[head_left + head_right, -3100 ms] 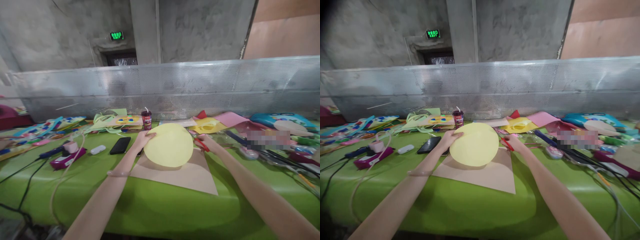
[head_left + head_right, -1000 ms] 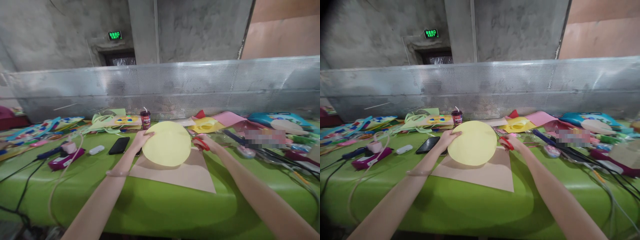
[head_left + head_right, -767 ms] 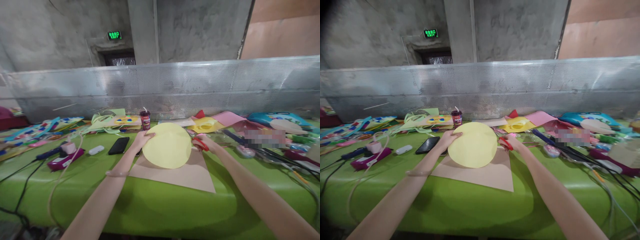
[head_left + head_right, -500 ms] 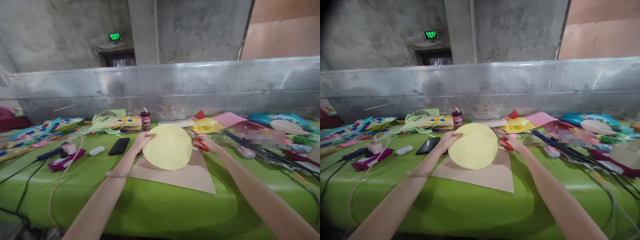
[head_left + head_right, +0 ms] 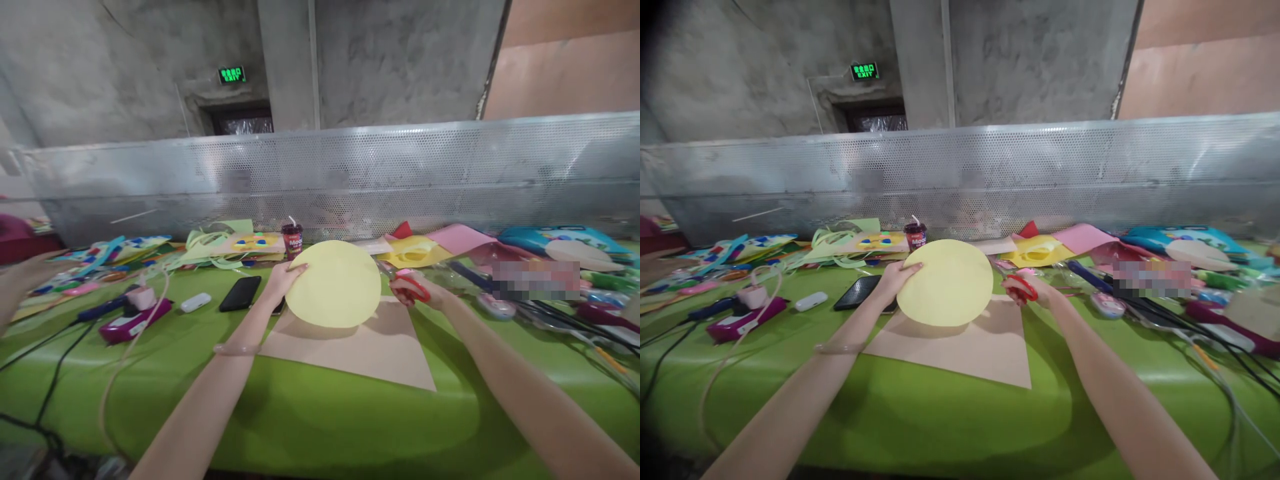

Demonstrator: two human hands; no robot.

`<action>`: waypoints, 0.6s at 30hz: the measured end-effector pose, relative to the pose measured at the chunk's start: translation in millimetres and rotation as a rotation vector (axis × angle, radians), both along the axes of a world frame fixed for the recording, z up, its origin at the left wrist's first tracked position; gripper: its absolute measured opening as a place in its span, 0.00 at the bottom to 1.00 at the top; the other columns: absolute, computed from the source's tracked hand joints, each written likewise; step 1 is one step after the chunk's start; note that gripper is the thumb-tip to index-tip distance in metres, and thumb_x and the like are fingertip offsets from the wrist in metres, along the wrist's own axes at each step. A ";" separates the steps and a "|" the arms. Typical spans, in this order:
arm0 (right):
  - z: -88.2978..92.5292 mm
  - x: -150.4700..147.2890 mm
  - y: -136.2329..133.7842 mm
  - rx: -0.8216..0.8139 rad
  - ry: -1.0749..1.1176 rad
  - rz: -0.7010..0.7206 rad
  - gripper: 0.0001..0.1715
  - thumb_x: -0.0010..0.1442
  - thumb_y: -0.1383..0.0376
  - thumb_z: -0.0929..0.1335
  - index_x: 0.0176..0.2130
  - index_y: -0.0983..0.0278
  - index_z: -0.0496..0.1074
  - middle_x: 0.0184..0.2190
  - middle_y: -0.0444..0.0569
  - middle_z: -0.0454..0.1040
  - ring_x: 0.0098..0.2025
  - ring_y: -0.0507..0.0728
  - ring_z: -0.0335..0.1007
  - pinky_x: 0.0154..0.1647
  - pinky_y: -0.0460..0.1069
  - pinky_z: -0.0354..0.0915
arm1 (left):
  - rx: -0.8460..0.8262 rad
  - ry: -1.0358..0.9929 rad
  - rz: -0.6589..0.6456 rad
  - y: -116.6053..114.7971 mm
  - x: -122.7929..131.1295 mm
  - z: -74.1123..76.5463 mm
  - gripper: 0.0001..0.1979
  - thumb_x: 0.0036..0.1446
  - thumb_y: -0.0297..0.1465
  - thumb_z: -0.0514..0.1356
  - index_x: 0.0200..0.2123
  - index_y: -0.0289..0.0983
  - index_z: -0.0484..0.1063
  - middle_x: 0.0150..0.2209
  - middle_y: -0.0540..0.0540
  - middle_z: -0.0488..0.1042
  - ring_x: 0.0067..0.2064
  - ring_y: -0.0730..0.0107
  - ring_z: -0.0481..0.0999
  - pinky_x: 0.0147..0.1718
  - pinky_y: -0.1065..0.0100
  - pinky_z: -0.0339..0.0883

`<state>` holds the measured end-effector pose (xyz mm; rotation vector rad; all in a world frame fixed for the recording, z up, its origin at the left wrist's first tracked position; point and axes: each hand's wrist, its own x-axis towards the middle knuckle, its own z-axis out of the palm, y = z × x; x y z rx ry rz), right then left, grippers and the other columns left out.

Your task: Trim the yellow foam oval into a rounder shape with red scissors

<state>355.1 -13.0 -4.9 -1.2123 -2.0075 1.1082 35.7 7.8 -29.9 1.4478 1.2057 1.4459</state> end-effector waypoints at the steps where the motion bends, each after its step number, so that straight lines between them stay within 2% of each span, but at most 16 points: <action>1: -0.1 0.6 -0.5 -0.021 0.008 0.026 0.19 0.51 0.55 0.62 0.18 0.65 0.61 0.14 0.42 0.61 0.16 0.47 0.57 0.18 0.45 0.54 | -0.002 -0.002 0.007 0.4 -0.5 -0.3 0.22 0.40 0.40 0.63 0.37 0.31 0.73 0.31 0.42 0.77 0.27 0.63 0.75 0.25 0.67 0.67; 6: 0.9 -1.1 -4.1 -0.059 0.047 0.106 0.19 0.52 0.56 0.62 0.17 0.65 0.60 0.14 0.42 0.60 0.16 0.48 0.56 0.19 0.45 0.53 | -0.006 0.042 -0.025 1.6 -0.4 -2.4 0.22 0.39 0.41 0.63 0.36 0.31 0.73 0.31 0.41 0.77 0.28 0.63 0.75 0.25 0.68 0.67; 9: 0.9 -2.4 -5.1 -0.077 0.021 0.073 0.19 0.52 0.57 0.62 0.17 0.65 0.60 0.13 0.43 0.61 0.17 0.48 0.56 0.19 0.45 0.53 | 0.001 0.082 -0.065 1.4 1.0 -2.9 0.22 0.40 0.41 0.63 0.36 0.31 0.73 0.31 0.42 0.77 0.27 0.63 0.75 0.24 0.68 0.67; 18: -3.3 -0.1 -0.2 -0.058 0.016 0.045 0.19 0.51 0.57 0.63 0.17 0.65 0.60 0.14 0.43 0.63 0.17 0.48 0.59 0.20 0.45 0.55 | -0.024 0.086 -0.075 -0.4 2.2 -1.8 0.22 0.39 0.41 0.63 0.37 0.32 0.73 0.32 0.42 0.77 0.28 0.63 0.75 0.25 0.68 0.67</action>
